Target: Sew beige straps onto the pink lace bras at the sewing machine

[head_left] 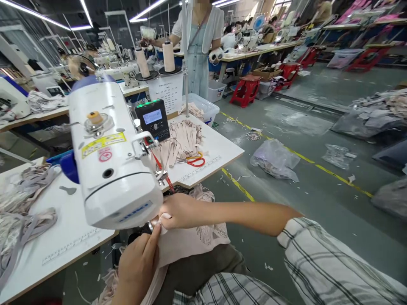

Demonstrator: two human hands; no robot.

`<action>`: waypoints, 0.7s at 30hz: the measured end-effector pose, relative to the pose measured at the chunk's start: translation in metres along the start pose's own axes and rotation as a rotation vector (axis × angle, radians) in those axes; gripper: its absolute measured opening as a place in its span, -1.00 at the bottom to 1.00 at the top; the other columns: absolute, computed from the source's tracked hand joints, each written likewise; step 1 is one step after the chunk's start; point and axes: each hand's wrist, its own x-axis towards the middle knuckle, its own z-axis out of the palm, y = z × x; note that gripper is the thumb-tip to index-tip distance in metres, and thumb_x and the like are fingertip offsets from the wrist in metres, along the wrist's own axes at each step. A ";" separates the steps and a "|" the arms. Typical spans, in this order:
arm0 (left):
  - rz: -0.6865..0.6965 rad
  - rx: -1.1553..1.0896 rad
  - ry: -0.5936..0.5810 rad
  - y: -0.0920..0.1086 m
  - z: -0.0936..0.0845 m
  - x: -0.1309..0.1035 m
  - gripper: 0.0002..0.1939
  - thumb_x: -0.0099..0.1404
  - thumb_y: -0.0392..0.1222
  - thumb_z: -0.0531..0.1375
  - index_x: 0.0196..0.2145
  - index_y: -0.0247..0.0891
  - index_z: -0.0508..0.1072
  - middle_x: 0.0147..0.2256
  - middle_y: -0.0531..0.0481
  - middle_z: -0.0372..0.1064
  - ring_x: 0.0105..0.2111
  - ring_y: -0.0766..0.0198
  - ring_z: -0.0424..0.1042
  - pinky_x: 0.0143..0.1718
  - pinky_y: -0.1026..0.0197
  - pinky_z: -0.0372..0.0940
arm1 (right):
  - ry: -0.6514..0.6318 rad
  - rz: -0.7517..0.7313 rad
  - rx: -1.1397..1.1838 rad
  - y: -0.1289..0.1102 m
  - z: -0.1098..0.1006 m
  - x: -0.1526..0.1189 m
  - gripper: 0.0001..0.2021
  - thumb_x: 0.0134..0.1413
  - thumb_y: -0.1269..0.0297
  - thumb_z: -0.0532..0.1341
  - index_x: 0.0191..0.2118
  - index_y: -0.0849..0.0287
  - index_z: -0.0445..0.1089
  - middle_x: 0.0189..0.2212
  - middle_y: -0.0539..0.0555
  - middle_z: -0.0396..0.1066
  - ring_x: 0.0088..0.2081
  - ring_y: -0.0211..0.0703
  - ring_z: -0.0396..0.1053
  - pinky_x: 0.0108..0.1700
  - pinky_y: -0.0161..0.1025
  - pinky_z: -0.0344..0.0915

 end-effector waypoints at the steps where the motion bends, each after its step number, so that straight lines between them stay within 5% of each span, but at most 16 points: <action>1: -0.014 0.018 -0.012 0.001 -0.001 0.001 -0.51 0.39 -0.39 0.03 0.25 -0.25 0.22 -0.54 0.11 0.27 -0.56 0.28 0.34 -0.56 0.21 0.11 | 0.023 0.002 -0.015 0.000 0.003 -0.002 -0.79 0.13 0.32 0.14 -0.51 0.18 0.32 -0.49 0.01 0.38 -0.43 -0.25 0.26 -0.37 -0.28 0.09; 5: -0.110 0.077 -0.112 0.014 -0.010 0.007 -0.59 0.32 -0.42 0.04 0.09 -0.25 0.36 -0.53 0.08 0.32 -0.57 0.27 0.37 -0.63 0.21 0.04 | 0.306 -0.091 -0.140 0.000 0.028 -0.018 -0.79 0.26 0.20 0.14 -0.11 0.17 0.42 -0.13 0.17 0.44 -0.09 -0.05 0.36 -0.06 -0.15 0.29; 10: -0.185 -0.020 -0.196 0.021 -0.025 0.011 -0.62 0.30 -0.38 0.10 0.07 -0.27 0.37 -0.47 0.05 0.41 -0.54 0.24 0.43 -0.59 0.21 0.14 | 0.623 -0.207 -0.222 -0.002 0.056 -0.032 -0.81 0.21 0.41 0.16 -0.13 0.06 0.45 -0.11 0.15 0.42 0.00 0.01 0.31 0.10 0.00 0.27; 17: 0.076 -0.036 -0.339 -0.017 -0.023 0.000 -0.53 0.37 -0.36 0.08 0.21 -0.13 0.25 -0.44 0.07 0.38 -0.50 0.27 0.39 -0.55 0.25 0.10 | 0.590 -0.167 -0.266 -0.005 0.062 -0.029 -0.84 0.20 0.38 0.17 -0.16 0.09 0.48 -0.33 0.10 0.45 -0.24 -0.03 0.39 -0.19 -0.07 0.33; 21: 0.044 -0.083 -0.314 -0.019 -0.020 0.006 -0.65 0.40 -0.29 0.07 0.11 -0.11 0.35 -0.45 0.07 0.38 -0.51 0.27 0.39 -0.56 0.26 0.05 | 0.505 -0.061 -0.089 0.002 0.076 -0.034 -0.81 0.29 0.32 0.10 -0.07 0.08 0.42 -0.27 0.10 0.48 -0.23 -0.08 0.45 -0.23 -0.15 0.37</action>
